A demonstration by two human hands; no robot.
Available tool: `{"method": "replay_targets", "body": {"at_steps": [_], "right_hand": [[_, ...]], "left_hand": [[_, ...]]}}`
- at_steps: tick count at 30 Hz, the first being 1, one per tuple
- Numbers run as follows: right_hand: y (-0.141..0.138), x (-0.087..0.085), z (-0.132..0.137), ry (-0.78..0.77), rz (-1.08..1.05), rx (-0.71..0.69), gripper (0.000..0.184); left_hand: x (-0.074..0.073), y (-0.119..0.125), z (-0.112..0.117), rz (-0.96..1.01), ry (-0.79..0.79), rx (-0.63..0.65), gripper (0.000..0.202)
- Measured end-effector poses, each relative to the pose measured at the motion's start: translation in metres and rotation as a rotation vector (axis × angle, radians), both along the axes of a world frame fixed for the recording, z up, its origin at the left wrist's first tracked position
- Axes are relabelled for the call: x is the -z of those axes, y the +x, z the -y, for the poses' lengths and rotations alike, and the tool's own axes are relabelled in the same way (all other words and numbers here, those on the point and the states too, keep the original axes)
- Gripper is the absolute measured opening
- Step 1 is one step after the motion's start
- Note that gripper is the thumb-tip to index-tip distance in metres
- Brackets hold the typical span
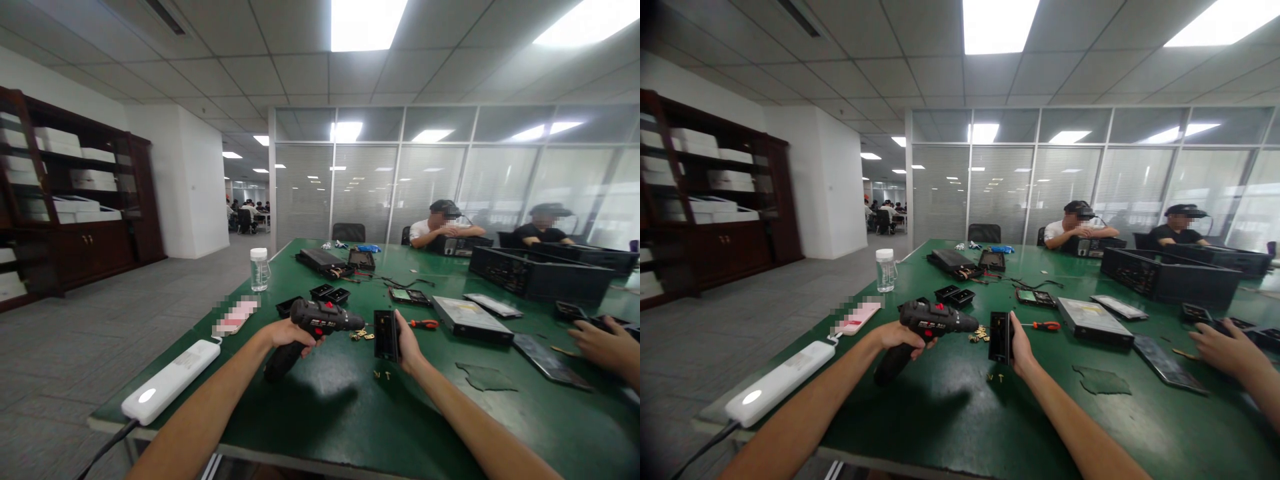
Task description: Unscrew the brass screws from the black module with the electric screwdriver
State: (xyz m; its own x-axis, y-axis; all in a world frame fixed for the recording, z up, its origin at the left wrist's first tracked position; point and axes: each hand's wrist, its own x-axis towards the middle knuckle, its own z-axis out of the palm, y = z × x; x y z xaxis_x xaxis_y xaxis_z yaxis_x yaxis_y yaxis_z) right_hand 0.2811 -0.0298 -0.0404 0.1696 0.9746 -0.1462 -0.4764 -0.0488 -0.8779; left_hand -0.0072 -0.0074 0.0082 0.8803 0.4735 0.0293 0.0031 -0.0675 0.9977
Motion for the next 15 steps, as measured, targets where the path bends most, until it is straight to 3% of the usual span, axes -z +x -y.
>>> {"method": "replay_targets", "body": {"at_steps": [15], "right_hand": [[-0.0008, -0.0021, 0.0012, -0.013, 0.014, 0.03, 0.039]], "left_hand": [[-0.0005, -0.0003, -0.0005, 0.012, 0.011, 0.036, 0.031]]}}
